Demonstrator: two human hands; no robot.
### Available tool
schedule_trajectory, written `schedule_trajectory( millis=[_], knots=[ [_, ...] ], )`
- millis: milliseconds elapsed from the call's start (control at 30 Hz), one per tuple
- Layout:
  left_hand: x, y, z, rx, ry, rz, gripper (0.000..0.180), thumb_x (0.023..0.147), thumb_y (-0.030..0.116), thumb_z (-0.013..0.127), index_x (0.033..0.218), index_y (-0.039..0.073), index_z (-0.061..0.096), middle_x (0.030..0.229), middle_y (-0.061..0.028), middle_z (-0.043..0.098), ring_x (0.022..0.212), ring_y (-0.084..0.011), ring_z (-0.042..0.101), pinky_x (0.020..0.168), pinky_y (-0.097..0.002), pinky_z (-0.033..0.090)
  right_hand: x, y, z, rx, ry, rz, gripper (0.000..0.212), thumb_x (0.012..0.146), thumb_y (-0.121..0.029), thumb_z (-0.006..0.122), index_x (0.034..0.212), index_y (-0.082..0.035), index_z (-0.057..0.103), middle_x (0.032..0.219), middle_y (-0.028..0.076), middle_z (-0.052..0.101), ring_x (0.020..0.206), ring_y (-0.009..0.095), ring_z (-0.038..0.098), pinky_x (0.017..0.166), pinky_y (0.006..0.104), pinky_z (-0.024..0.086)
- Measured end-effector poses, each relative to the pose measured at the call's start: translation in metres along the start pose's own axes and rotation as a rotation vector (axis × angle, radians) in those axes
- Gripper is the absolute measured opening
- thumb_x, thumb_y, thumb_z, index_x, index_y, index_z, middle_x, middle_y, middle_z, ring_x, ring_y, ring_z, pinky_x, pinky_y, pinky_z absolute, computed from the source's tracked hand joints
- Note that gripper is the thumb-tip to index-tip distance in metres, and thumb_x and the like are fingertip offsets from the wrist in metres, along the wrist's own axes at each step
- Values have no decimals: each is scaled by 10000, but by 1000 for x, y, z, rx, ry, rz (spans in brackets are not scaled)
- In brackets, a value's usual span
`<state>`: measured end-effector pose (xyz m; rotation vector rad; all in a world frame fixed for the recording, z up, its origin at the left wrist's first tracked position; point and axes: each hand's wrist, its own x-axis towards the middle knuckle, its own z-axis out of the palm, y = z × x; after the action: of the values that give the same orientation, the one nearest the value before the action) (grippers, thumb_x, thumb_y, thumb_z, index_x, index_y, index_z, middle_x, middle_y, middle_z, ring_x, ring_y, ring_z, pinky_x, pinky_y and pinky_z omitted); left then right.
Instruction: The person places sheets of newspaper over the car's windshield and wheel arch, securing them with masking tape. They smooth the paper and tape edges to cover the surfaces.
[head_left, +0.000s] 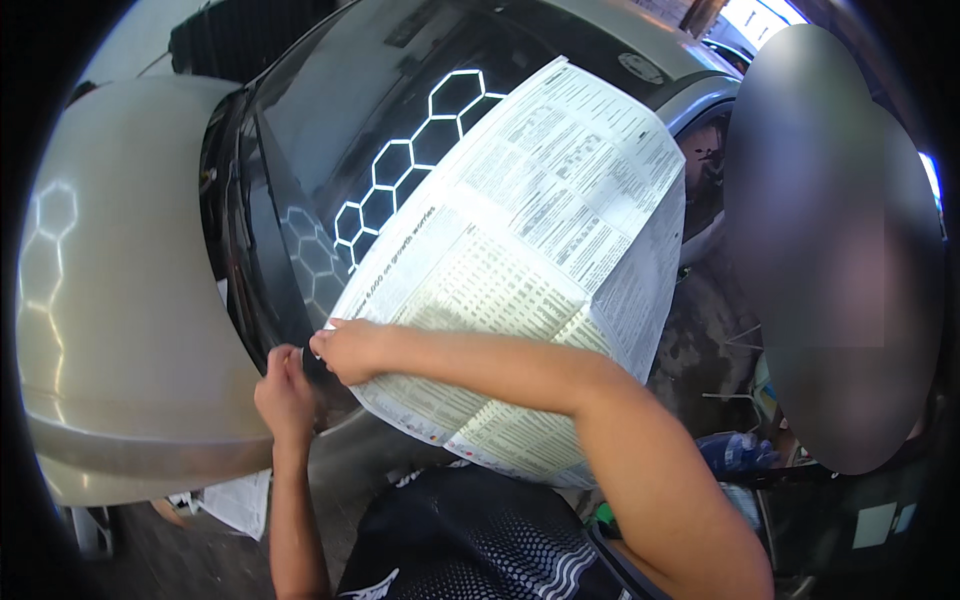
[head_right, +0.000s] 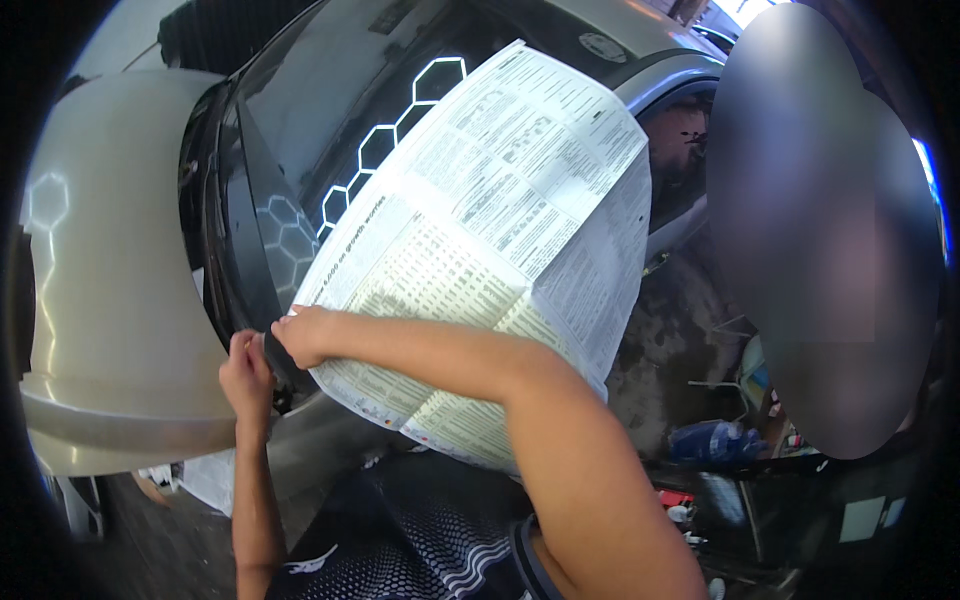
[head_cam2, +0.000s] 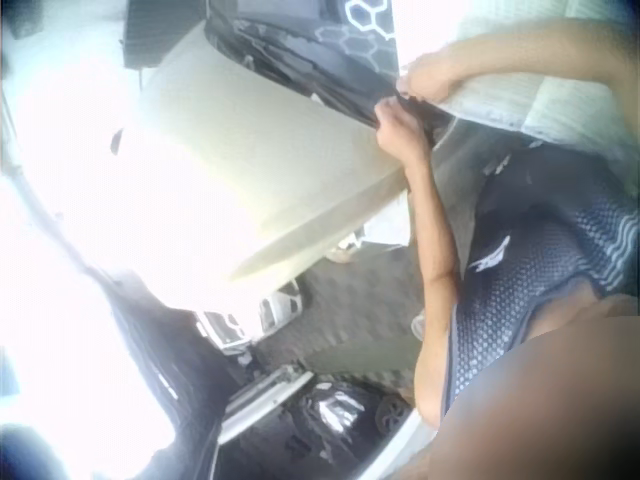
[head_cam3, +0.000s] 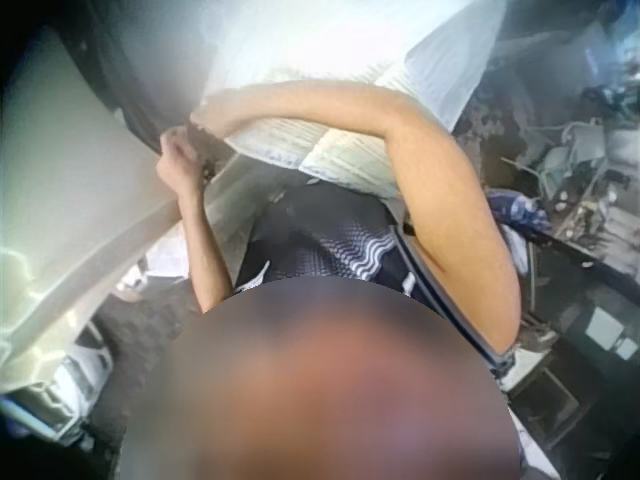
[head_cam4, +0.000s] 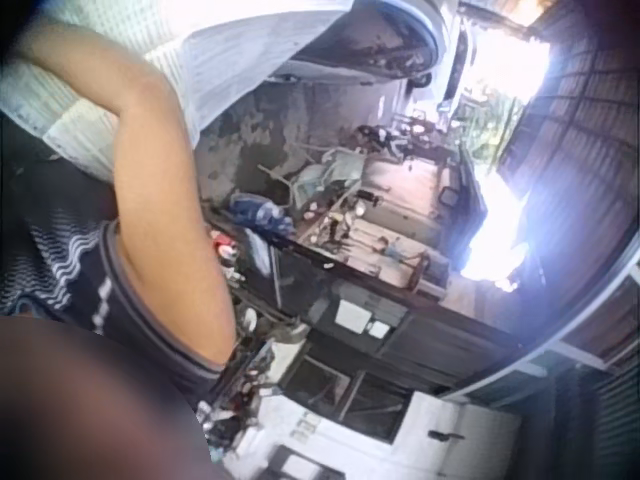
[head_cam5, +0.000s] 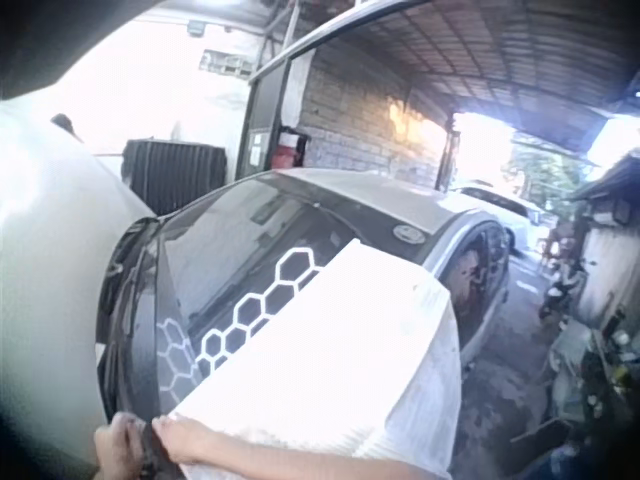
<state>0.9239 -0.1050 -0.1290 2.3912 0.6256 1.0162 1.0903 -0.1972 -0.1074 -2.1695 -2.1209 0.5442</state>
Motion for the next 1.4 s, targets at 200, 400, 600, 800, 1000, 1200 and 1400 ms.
schedule_trajectory(
  millis=[200, 400, 600, 800, 1000, 1200, 1400],
  knots=[
    [-52, 28, -73, -427, 142, -236, 210, 1077, 114, 575, 1175, -37, 683, 705, -15, 609, 537, -61, 534, 476, -236, 400, -104, 164, -205, -638, 911, 532, 397, 805, -158, 757, 1202, -159, 736, 1065, 118, 681, 1004, 299, 654, 883, 476, 488],
    [-118, 21, -83, -433, 143, -372, 239, 1092, 140, 557, 1204, -41, 668, 803, -54, 660, 523, -62, 515, 473, -229, 398, -207, 289, -291, -447, 1118, 1102, 274, 947, -271, 715, 1208, -199, 756, 1289, 100, 618, 1233, 317, 599, 1014, 477, 521],
    [-131, 45, -86, -236, -17, -351, 256, 1044, 140, 651, 1233, -19, 718, 907, -135, 717, 607, -147, 584, 548, -314, 517, -204, 306, -314, -427, 1104, 1303, 193, 923, -262, 697, 1063, -192, 809, 1105, 102, 766, 1048, 336, 745, 857, 483, 601],
    [-113, 59, -98, -222, -1, -405, 269, 1056, 178, 636, 1198, -29, 732, 931, -148, 726, 624, -160, 608, 545, -320, 511, -217, 299, -323, -565, 891, 1095, 268, 965, -133, 606, 1163, -106, 784, 1232, 140, 729, 1163, 314, 708, 928, 462, 590],
    [-130, 38, -143, 55, 205, -263, 320, 1047, 237, 651, 1210, -24, 739, 908, -158, 745, 647, -195, 653, 586, -342, 542, -234, 265, -317, -581, 1157, 857, 229, 975, -141, 575, 1176, -54, 643, 1180, 195, 675, 1146, 372, 661, 963, 460, 551],
    [-140, -18, -216, 413, 307, -411, 309, 1075, 159, 572, 1311, 13, 708, 1141, -182, 775, 938, -210, 756, 809, -326, 585, -342, 187, -320, -648, 1172, 611, 234, 1018, -176, 551, 1195, -38, 622, 1157, 214, 679, 1093, 380, 671, 938, 436, 557],
    [-128, -127, -305, 514, 451, -383, 662, 927, 20, 650, 1557, 34, 445, 1141, -274, 690, 966, -446, 690, 829, -446, 546, -395, 96, -321, -613, 1196, 564, 217, 1017, -174, 572, 1175, -34, 623, 1132, 200, 676, 1054, 360, 671, 908, 424, 560]
  ],
)
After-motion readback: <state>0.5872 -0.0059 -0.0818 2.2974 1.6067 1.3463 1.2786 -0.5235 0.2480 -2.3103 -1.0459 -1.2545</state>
